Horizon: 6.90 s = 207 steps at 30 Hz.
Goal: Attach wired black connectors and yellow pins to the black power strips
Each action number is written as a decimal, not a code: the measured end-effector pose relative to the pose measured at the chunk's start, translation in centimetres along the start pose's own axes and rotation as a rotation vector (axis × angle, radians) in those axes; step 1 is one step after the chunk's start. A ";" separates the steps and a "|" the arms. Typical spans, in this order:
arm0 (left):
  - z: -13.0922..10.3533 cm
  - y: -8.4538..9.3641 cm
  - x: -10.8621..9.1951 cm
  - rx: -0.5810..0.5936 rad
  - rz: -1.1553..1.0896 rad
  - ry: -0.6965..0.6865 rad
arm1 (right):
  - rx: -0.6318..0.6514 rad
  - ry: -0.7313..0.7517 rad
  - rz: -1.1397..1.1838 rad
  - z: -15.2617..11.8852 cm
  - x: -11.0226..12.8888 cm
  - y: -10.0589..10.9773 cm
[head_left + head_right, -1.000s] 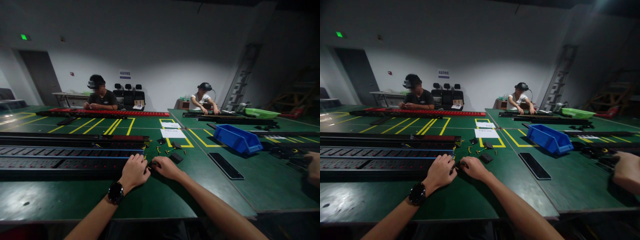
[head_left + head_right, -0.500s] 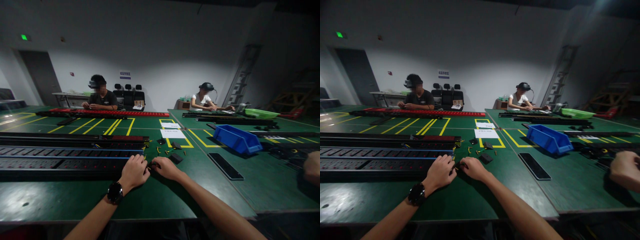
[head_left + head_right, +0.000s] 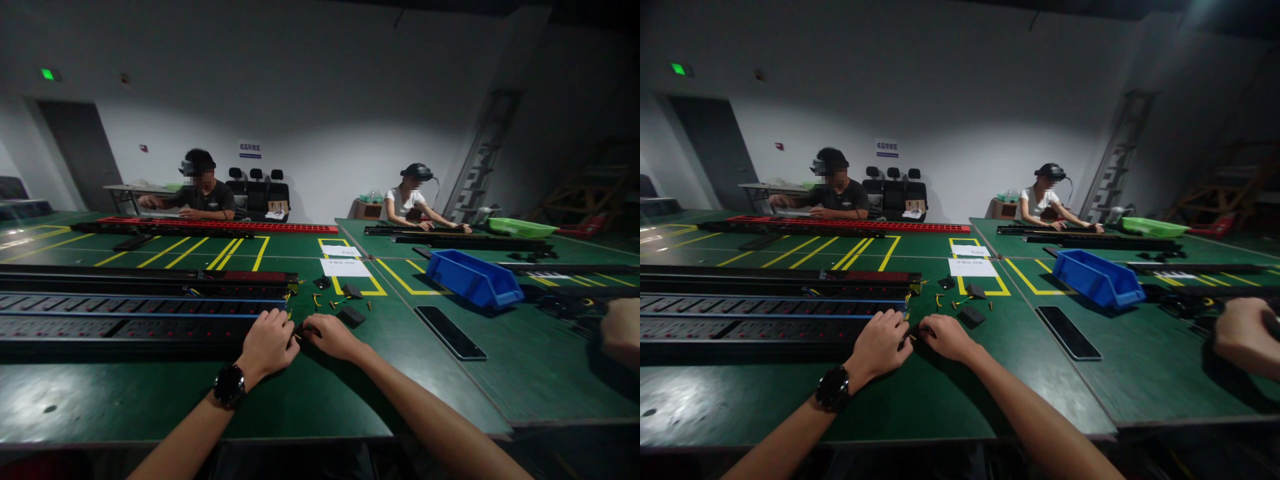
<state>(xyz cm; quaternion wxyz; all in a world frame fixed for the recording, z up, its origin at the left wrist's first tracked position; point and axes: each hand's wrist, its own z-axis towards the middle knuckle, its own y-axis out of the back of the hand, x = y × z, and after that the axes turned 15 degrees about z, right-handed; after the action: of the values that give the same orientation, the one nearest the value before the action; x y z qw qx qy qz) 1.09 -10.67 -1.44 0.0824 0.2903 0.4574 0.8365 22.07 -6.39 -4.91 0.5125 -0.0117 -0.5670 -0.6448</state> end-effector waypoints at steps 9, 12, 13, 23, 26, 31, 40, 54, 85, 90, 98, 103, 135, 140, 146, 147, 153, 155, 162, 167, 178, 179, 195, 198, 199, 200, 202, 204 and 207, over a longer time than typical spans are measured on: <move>0.0 -0.4 -0.1 -0.006 0.014 0.004 | 0.014 -0.015 -0.002 -0.1 0.1 0.0; 0.0 -0.3 0.0 -0.008 0.007 0.002 | 0.017 -0.018 -0.006 0.0 0.1 0.1; 0.0 -0.3 0.0 -0.008 0.004 0.001 | 0.018 -0.019 -0.007 0.0 0.2 0.1; 0.0 -0.2 0.0 -0.012 0.016 0.001 | 0.009 -0.011 0.005 0.0 0.1 0.1; 0.0 -0.1 0.0 -0.012 0.017 -0.002 | 0.007 -0.006 0.006 0.0 0.0 0.1; 0.0 -0.1 0.0 -0.007 0.015 -0.004 | 0.006 -0.008 0.010 0.0 0.1 0.1; 0.0 -0.3 0.0 -0.005 0.019 0.003 | 0.015 -0.015 0.027 0.0 0.1 0.2; 0.0 -0.2 0.1 -0.029 0.001 -0.004 | 0.011 -0.020 0.021 0.0 0.1 0.1; 0.1 -0.4 0.1 -0.043 -0.011 0.001 | 0.019 -0.011 0.020 0.2 0.0 0.2; 0.1 -0.4 0.1 -0.034 -0.001 -0.001 | 0.015 -0.007 0.033 0.1 0.1 0.3; 0.1 -0.4 0.1 -0.035 -0.009 0.005 | 0.018 -0.020 0.018 0.1 0.0 0.0; 0.1 -0.2 0.1 -0.025 -0.002 0.004 | 0.028 0.013 -0.036 0.4 0.0 1.2; -0.1 -0.1 -0.1 0.009 -0.012 0.018 | -0.043 -0.491 -0.422 1.1 -5.8 8.2; 0.0 -0.1 0.0 0.005 -0.021 0.009 | -0.121 -0.595 -0.491 0.8 -6.5 8.4; 0.0 -0.2 0.0 -0.002 -0.011 0.010 | -0.122 -0.597 -0.474 0.3 -7.1 9.1; 0.0 -0.2 0.0 -0.003 -0.013 0.011 | -0.143 -0.572 -0.476 0.3 -7.0 9.1; -0.1 -0.2 0.0 -0.008 -0.021 0.015 | -0.419 -0.234 -0.481 0.4 -6.2 9.0; -0.1 -0.2 0.0 -0.006 -0.011 0.016 | -0.473 -0.134 -0.481 0.4 -5.7 8.7; -0.2 0.2 -0.1 0.001 -0.014 0.042 | -0.479 0.053 -0.428 0.3 -3.2 7.3; -0.1 0.6 -0.1 -0.022 -0.072 0.178 | -0.438 0.114 -0.378 0.1 -1.5 6.3; 3.6 2.1 2.1 -0.014 -0.365 0.043 | -0.377 0.082 -0.244 0.7 0.4 3.0; 3.9 2.2 2.2 -0.006 -0.359 0.023 | -0.397 0.072 -0.229 0.7 0.2 2.7; 6.2 -1.2 6.2 0.072 -0.545 0.280 | -0.555 -0.031 0.092 0.9 -1.0 2.7; 5.9 -1.6 6.2 0.128 -0.531 0.322 | -0.518 -0.056 0.075 0.8 -1.3 2.7; 5.8 -1.7 6.2 0.151 -0.523 0.331 | -0.507 -0.061 0.068 0.8 -1.4 2.6; 5.7 -1.7 6.1 0.173 -0.515 0.338 | -0.498 -0.065 0.061 0.9 -1.5 2.6; 5.5 -1.6 5.9 0.205 -0.508 0.344 | -0.487 -0.070 0.052 0.9 -1.5 2.6; 5.4 -1.6 5.8 0.215 -0.510 0.351 | -0.477 -0.077 0.047 0.9 -1.6 2.6; 5.4 -1.7 5.7 0.213 -0.513 0.375 | -0.461 -0.090 0.032 0.8 -1.6 2.6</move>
<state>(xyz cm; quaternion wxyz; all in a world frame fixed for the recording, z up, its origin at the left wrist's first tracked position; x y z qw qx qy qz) -0.71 -3.53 1.79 0.1738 0.0138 0.6074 0.7750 24.08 -4.32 -3.71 0.4804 -0.1662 -0.4267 -0.7480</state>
